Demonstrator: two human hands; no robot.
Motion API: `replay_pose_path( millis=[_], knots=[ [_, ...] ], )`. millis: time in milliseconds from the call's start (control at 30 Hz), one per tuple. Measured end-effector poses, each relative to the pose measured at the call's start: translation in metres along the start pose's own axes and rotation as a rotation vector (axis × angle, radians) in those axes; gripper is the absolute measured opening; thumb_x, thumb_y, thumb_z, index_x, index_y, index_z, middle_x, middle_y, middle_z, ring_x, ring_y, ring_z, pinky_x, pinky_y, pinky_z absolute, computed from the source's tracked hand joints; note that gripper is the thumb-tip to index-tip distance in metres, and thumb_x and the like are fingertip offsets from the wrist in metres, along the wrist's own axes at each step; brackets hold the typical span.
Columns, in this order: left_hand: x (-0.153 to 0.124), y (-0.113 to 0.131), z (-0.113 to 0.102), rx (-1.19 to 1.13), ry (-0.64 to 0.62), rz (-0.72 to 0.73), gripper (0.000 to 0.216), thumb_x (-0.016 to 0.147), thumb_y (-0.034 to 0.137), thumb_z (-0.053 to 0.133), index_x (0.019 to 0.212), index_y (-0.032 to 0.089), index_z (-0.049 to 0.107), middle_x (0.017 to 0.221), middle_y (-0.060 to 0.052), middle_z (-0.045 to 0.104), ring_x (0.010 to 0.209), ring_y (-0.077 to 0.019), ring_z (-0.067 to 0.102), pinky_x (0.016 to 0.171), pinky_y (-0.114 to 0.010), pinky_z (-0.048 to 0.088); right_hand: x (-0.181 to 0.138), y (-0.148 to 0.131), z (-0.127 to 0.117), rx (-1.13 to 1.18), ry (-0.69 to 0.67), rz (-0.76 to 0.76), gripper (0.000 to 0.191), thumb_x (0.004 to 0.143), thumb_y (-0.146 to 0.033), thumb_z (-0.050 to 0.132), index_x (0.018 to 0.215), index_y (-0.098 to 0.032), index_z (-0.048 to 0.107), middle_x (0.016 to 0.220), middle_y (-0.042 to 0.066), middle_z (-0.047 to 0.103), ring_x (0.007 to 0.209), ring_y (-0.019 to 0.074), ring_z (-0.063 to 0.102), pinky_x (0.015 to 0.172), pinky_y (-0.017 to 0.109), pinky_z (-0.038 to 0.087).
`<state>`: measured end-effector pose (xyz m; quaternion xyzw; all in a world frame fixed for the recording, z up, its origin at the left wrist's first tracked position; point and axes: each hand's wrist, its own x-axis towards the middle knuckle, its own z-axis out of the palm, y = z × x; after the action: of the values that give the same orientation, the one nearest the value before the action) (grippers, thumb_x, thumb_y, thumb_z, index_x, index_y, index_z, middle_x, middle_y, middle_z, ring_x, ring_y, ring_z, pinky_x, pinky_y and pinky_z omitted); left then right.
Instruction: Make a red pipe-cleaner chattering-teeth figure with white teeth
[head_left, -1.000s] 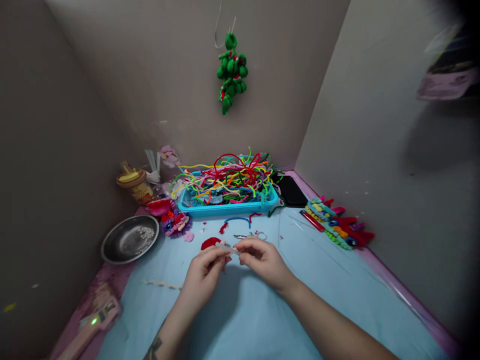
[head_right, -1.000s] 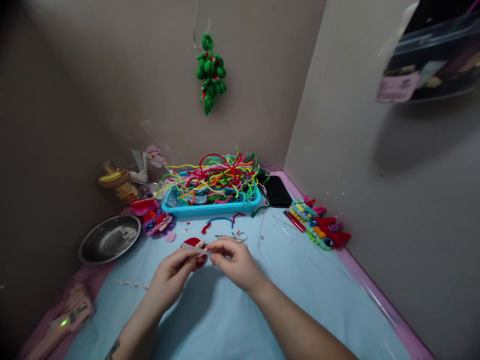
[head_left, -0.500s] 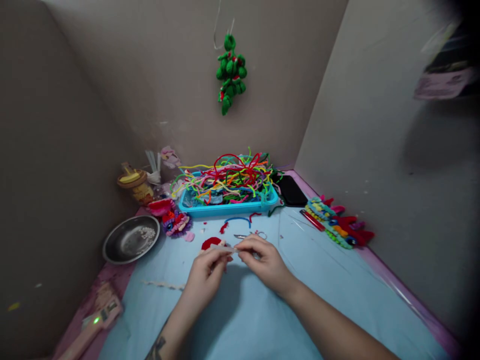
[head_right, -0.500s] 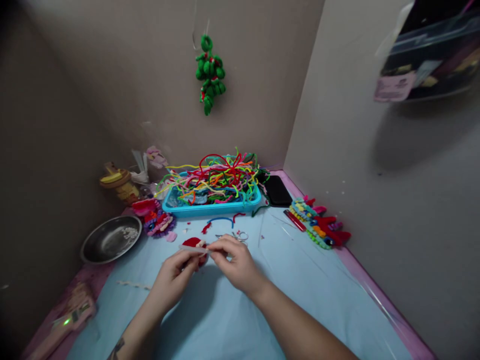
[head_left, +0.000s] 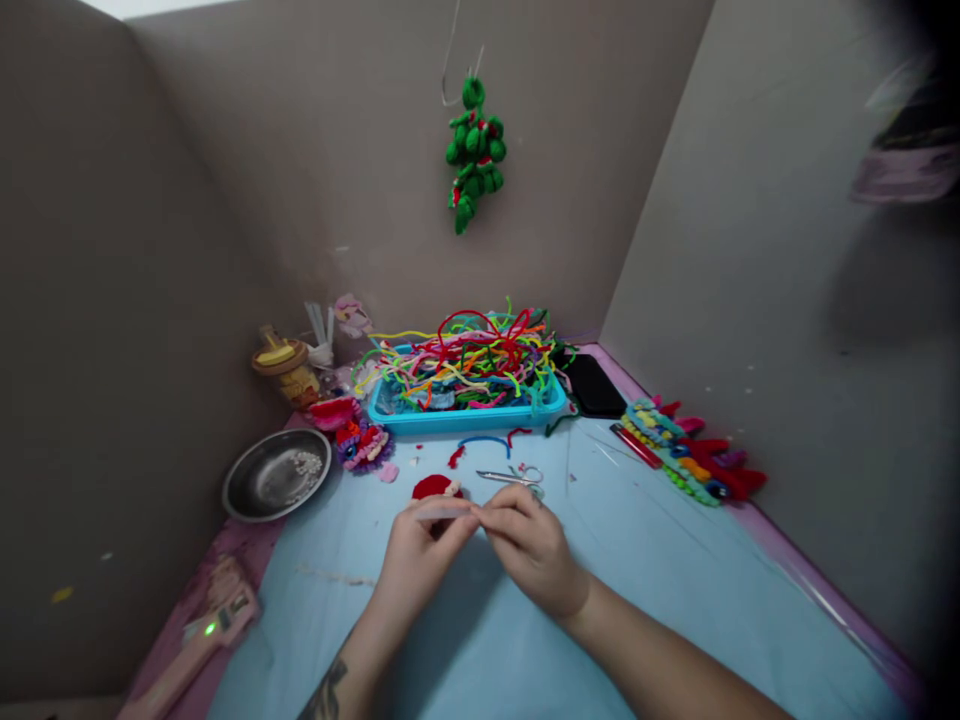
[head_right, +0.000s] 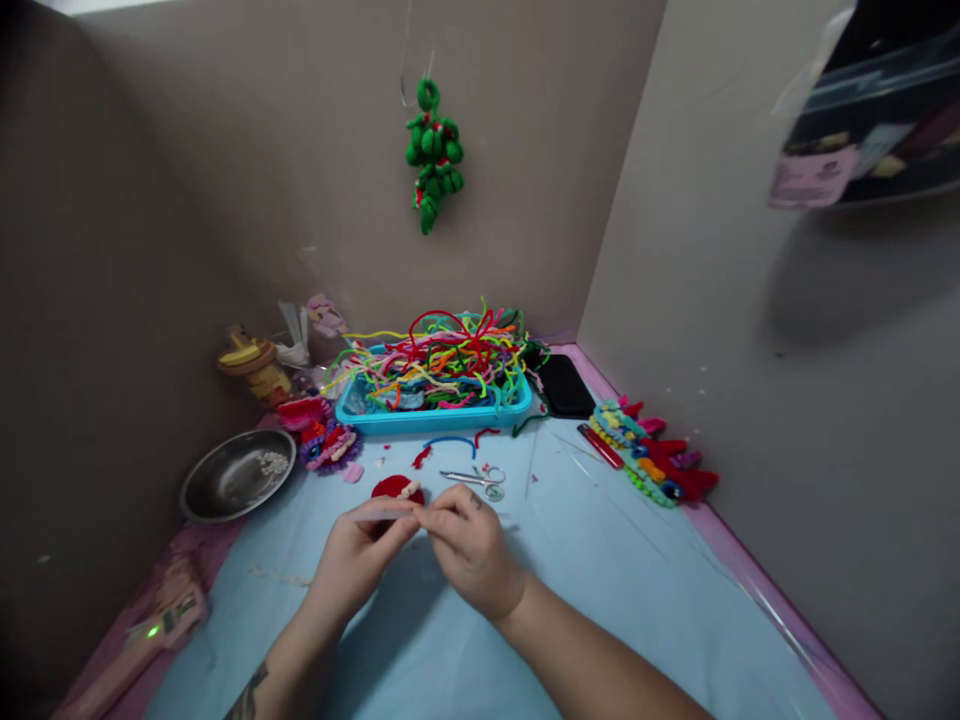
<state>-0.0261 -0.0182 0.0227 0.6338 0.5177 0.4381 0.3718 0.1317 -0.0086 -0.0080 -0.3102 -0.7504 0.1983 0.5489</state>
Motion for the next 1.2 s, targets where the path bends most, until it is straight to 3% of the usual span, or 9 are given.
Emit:
replay_pose_path(
  millis=[267, 400, 633, 967, 1200],
  knots=[
    [-0.004, 0.000, 0.003, 0.287, 0.073, 0.269, 0.013, 0.083, 0.020, 0.054, 0.086, 0.017, 0.066, 0.084, -0.007, 0.070, 0.089, -0.0209, 0.064, 0.080, -0.034, 0.051, 0.004, -0.005, -0.007, 0.059, -0.015, 0.089, 0.018, 0.083, -0.012, 0.053, 0.095, -0.023, 0.061, 0.080, 0.004, 0.061, 0.078, 0.0180, 0.057, 0.072, 0.032, 0.047],
    [-0.004, -0.002, 0.004, 0.342, 0.028, 0.371, 0.012, 0.085, 0.017, 0.051, 0.090, 0.017, 0.062, 0.085, -0.007, 0.068, 0.090, -0.0194, 0.064, 0.082, -0.034, 0.050, 0.002, 0.002, -0.004, 0.171, -0.070, 0.278, 0.006, 0.086, -0.023, 0.052, 0.086, -0.020, 0.057, 0.078, 0.003, 0.059, 0.074, 0.0162, 0.056, 0.069, 0.029, 0.046],
    [-0.004, -0.005, 0.004, 0.397, -0.002, 0.454, 0.017, 0.085, 0.014, 0.051, 0.098, 0.019, 0.060, 0.090, -0.007, 0.070, 0.094, -0.0197, 0.065, 0.087, -0.037, 0.050, 0.005, 0.010, -0.002, 0.493, -0.050, 0.610, 0.022, 0.074, -0.037, 0.067, 0.076, -0.019, 0.054, 0.068, -0.001, 0.054, 0.062, 0.0121, 0.052, 0.059, 0.024, 0.044],
    [-0.004, -0.008, 0.001, 0.345, 0.025, 0.521, 0.014, 0.085, 0.014, 0.052, 0.090, 0.020, 0.064, 0.083, -0.005, 0.072, 0.082, -0.0172, 0.068, 0.085, -0.034, 0.051, 0.010, 0.006, -0.008, 0.653, -0.129, 0.607, 0.020, 0.071, -0.034, 0.070, 0.078, -0.019, 0.059, 0.074, 0.001, 0.059, 0.068, 0.0133, 0.056, 0.064, 0.026, 0.045],
    [-0.003, -0.004, -0.002, 0.324, 0.003, 0.557, 0.017, 0.085, 0.010, 0.051, 0.086, 0.020, 0.064, 0.077, -0.003, 0.071, 0.074, -0.0135, 0.066, 0.080, -0.030, 0.053, 0.012, 0.006, -0.009, 0.701, -0.226, 0.708, 0.028, 0.070, -0.040, 0.071, 0.073, -0.018, 0.054, 0.063, -0.003, 0.056, 0.055, 0.0100, 0.053, 0.055, 0.023, 0.043]
  ],
)
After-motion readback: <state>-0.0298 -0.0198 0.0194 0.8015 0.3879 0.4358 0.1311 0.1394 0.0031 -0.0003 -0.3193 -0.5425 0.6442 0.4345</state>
